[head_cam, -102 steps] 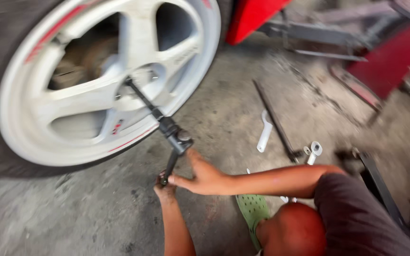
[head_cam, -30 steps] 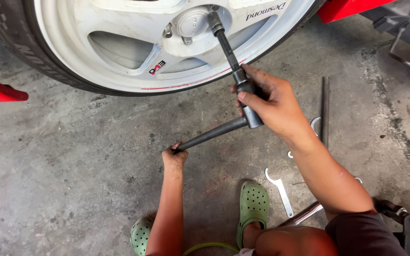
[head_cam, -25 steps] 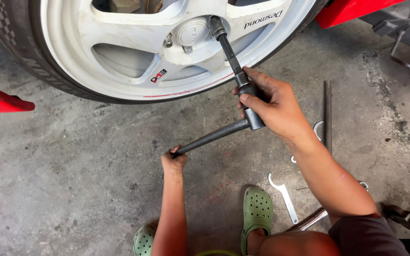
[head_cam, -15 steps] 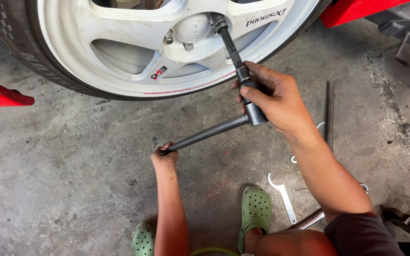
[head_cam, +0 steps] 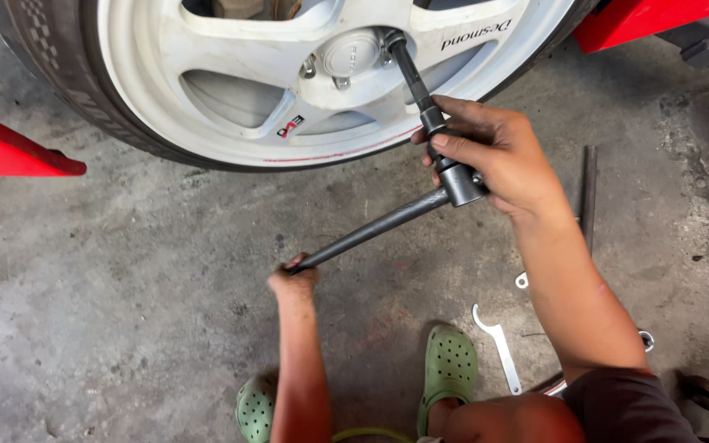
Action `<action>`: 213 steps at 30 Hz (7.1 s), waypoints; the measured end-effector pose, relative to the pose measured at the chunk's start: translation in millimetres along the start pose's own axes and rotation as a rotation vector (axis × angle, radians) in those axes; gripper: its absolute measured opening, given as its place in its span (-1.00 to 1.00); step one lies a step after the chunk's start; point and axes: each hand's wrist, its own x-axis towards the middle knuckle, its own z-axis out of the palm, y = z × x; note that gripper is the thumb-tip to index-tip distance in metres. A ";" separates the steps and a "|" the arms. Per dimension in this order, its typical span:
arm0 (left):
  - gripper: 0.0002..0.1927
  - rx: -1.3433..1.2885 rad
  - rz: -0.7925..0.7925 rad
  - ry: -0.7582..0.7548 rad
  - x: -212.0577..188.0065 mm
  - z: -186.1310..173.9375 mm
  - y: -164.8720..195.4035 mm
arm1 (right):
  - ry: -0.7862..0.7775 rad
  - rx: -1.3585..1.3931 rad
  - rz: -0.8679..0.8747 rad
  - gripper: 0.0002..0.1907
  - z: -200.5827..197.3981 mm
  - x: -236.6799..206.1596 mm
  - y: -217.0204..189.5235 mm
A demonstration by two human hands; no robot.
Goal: The person kneels beside the front wheel of a red car raised on a lift and uses a socket wrench to work on the lug nuts. They then fit a long breaker bar onto the socket extension and pull on it with both hands to turn the lug nuts, briefly picking up a cordless impact wrench in between.
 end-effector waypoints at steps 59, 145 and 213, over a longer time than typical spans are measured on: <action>-0.70 2.275 0.799 -0.994 -36.6 -60.9 -154.9 | 0.535 0.657 0.439 -0.87 -93.6 8.9 216.6; -0.54 2.121 2.301 -0.637 -210.5 91.1 54.3 | -0.064 0.969 0.091 -0.34 20.5 -25.8 52.0; -0.57 2.187 1.473 -0.701 -109.3 51.2 -118.2 | 0.225 0.108 -0.070 -0.28 4.5 -75.9 69.7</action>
